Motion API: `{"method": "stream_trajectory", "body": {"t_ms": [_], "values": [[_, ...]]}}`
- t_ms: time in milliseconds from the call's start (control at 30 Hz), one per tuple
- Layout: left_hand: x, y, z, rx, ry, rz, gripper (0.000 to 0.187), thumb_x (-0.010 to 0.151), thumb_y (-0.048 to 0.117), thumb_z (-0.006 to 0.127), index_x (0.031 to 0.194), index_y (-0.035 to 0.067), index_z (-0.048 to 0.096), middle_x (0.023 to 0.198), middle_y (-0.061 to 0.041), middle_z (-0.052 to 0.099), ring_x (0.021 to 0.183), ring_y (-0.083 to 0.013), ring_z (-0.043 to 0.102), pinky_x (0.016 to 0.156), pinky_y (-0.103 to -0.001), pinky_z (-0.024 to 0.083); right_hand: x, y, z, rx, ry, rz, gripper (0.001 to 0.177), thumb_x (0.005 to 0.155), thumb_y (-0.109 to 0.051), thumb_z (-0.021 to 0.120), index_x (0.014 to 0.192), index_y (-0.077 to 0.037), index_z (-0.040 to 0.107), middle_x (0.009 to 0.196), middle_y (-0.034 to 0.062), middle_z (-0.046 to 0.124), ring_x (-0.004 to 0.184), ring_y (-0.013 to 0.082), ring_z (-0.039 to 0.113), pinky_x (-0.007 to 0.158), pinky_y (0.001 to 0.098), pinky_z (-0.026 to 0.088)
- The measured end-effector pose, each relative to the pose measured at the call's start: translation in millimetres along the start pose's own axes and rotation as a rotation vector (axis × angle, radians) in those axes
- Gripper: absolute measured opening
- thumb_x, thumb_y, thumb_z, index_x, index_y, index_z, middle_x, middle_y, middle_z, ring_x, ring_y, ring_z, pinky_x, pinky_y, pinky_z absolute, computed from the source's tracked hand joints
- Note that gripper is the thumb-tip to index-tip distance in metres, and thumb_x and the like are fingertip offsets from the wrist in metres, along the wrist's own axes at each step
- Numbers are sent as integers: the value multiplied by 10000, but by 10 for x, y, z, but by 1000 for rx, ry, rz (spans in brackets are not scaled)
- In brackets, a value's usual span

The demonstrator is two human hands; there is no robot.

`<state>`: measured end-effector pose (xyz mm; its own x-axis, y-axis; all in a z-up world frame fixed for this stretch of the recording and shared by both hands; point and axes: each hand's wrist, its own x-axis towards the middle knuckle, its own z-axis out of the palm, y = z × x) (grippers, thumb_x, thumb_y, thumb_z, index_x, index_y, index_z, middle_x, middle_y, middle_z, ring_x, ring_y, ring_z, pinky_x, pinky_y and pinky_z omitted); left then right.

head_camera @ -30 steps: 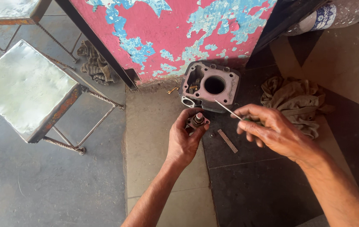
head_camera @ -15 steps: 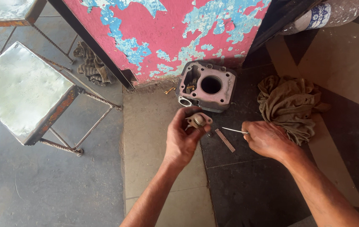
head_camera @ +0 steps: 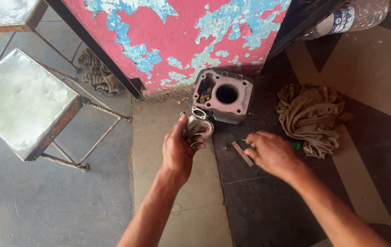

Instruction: The person cleans a motorcycle engine cylinder head and a smaller metallic component by hand using a screwdriver and a brush to remove debris, then applies a liquid and wipes the surfaces with a cloth.

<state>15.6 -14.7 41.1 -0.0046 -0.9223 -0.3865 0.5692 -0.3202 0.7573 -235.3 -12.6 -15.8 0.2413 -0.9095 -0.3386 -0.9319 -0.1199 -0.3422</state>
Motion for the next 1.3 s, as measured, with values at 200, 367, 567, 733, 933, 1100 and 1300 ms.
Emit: {"method": "stream_trajectory", "body": {"t_ms": [200,367,567,733,933,1100,1300], "values": [[-330,-1,93,-99,-77,-163,423,1045,477,479,1051,89,647,781,-71,682,606,-166,611,574,-328,499,-116,-218,208,73,217,-108,283,870,-291,743,989,-57,637,929,83,641,810,280,695,680,460,571],[-714,17,59,-115,-33,-302,418,1037,478,470,1008,94,631,777,-93,698,602,-166,615,567,-315,480,-143,-240,174,58,208,-127,129,870,-142,710,888,-71,603,903,89,629,830,314,683,726,488,549],[-774,-16,42,-139,-77,-263,389,1071,451,488,1033,90,630,807,-81,686,630,-150,609,584,-307,481,-155,-313,168,30,206,-199,118,863,-95,682,862,-65,567,867,71,605,881,260,649,734,453,558],[-735,61,96,-103,-213,-185,347,1072,337,479,1255,81,625,910,-77,685,746,-145,629,704,-319,534,-106,-308,121,-21,122,-158,134,859,-128,720,932,-90,614,874,36,623,894,215,654,764,406,579],[-725,167,161,-80,-308,-100,422,1056,243,488,1427,57,565,1032,-41,677,971,-145,655,869,-353,571,-73,-284,159,-1,1,-92,126,891,-181,745,865,-87,665,859,13,650,886,183,689,780,404,585],[-727,173,138,-60,-420,-21,386,1089,224,561,1425,33,543,1125,-56,653,1047,-155,637,953,-377,543,-90,-261,162,-41,11,-189,149,878,-149,732,855,-45,626,833,58,630,848,228,673,758,441,556],[-705,203,124,-75,-385,-52,462,1060,225,551,1463,2,511,1243,-30,681,1076,-147,637,991,-384,542,-94,-342,-78,236,-30,-99,278,883,-105,669,1154,-164,648,886,15,670,793,193,677,699,382,557]]}}
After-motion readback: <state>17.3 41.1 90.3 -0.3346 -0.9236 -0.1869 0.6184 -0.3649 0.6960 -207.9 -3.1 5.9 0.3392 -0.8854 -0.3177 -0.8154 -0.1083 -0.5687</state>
